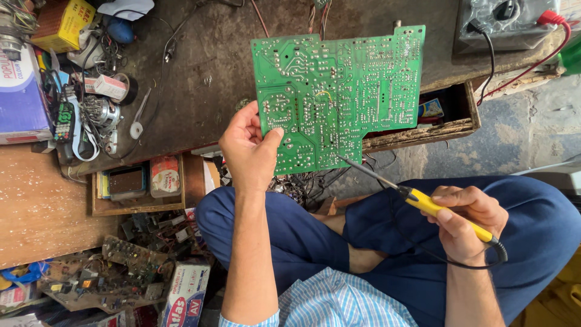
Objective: The person sits on the floor holding a green circuit board on their lap and solders points on the board with a soldering iron, working across different spots. They then brush the board, unplug the soldering iron, and set the board on the workbench.
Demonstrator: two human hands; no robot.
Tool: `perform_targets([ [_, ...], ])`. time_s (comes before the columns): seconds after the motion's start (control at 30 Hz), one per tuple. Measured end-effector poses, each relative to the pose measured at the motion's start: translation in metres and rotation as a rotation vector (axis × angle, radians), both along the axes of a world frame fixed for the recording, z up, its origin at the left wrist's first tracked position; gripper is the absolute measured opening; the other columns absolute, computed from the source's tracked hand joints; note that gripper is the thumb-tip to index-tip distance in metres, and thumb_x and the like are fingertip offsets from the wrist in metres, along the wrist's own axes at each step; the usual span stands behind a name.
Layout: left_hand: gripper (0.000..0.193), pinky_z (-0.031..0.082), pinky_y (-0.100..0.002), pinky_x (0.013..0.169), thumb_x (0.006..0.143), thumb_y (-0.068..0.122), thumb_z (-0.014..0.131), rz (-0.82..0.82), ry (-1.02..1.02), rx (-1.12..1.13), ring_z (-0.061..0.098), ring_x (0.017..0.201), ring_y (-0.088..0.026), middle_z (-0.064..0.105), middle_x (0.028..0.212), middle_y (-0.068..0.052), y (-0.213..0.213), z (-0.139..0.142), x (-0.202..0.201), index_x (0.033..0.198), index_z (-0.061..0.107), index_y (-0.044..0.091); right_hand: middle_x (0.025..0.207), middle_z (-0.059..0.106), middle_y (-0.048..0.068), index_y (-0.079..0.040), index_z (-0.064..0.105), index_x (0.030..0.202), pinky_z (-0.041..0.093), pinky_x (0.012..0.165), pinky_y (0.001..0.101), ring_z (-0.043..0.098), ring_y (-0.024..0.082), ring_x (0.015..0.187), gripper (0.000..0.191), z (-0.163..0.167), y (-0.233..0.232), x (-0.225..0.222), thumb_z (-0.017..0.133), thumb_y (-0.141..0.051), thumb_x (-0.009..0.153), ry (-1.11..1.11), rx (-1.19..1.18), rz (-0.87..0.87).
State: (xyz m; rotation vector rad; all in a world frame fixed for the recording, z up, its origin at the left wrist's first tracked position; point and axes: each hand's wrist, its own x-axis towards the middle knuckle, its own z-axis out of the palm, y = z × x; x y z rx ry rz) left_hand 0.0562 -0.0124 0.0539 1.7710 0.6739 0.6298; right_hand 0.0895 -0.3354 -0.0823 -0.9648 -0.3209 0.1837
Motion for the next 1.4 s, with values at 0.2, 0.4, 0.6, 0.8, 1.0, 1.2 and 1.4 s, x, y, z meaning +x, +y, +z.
perform_targets([
  [0.2,0.046,0.048,-0.017,0.059,0.080,-0.014,0.067,0.004,0.007,0.021,0.060,0.070,-0.001,0.068,0.088,0.000,-0.006,0.006,0.001,0.125,0.068,-0.005,0.081,0.067,0.021,0.012,0.063,0.093,0.054,0.061,0.0259,0.064,0.021,0.065,0.010,0.001,-0.002,-0.005,0.065,0.002,0.091,0.036,-0.010,-0.030],
  [0.4,0.044,0.047,-0.016,0.058,0.081,-0.014,0.068,-0.017,-0.012,0.046,0.058,0.069,0.000,0.068,0.088,0.001,-0.010,0.009,0.001,0.124,0.068,-0.004,0.094,0.068,0.024,0.010,0.060,0.100,0.056,0.063,0.0258,0.066,0.022,0.067,0.010,-0.010,0.001,-0.024,0.063,0.001,0.096,0.207,0.086,-0.165],
  [0.6,0.045,0.046,-0.016,0.058,0.081,-0.013,0.069,-0.010,0.002,0.088,0.057,0.068,0.000,0.067,0.088,0.001,-0.013,0.012,0.001,0.124,0.068,-0.004,0.090,0.068,0.024,0.009,0.060,0.099,0.056,0.064,0.0275,0.065,0.022,0.065,0.010,-0.018,-0.005,-0.030,0.061,-0.001,0.095,0.235,0.111,-0.136],
  [0.8,0.044,0.046,-0.016,0.057,0.080,-0.013,0.069,-0.003,0.008,0.094,0.057,0.067,0.000,0.067,0.087,0.001,-0.017,0.017,0.001,0.124,0.068,-0.004,0.089,0.067,0.024,0.009,0.061,0.097,0.053,0.062,0.0258,0.065,0.022,0.068,0.011,-0.022,-0.002,-0.027,0.062,0.000,0.092,0.233,0.085,-0.072],
  [1.0,0.045,0.048,-0.016,0.058,0.081,-0.013,0.069,-0.006,0.011,0.125,0.058,0.068,0.000,0.066,0.088,0.001,-0.021,0.019,0.001,0.124,0.067,-0.003,0.082,0.065,0.022,0.010,0.062,0.096,0.053,0.063,0.0271,0.063,0.022,0.066,0.011,-0.022,0.000,-0.025,0.062,0.000,0.092,0.211,0.124,-0.028],
  [1.2,0.045,0.048,-0.016,0.058,0.081,-0.013,0.070,-0.005,0.022,0.130,0.059,0.069,0.000,0.066,0.088,0.001,-0.020,0.019,0.001,0.124,0.067,-0.003,0.095,0.068,0.021,0.008,0.061,0.102,0.058,0.066,0.0294,0.067,0.021,0.069,0.011,-0.020,0.009,-0.022,0.062,-0.001,0.097,0.269,0.103,-0.127],
  [1.4,0.044,0.049,-0.017,0.059,0.081,-0.012,0.069,-0.007,0.011,0.111,0.060,0.070,-0.001,0.067,0.088,0.001,-0.020,0.017,0.001,0.124,0.067,-0.003,0.089,0.070,0.022,0.006,0.061,0.110,0.058,0.067,0.0283,0.072,0.023,0.074,0.014,-0.019,0.018,-0.012,0.061,-0.004,0.100,0.312,0.011,-0.097],
])
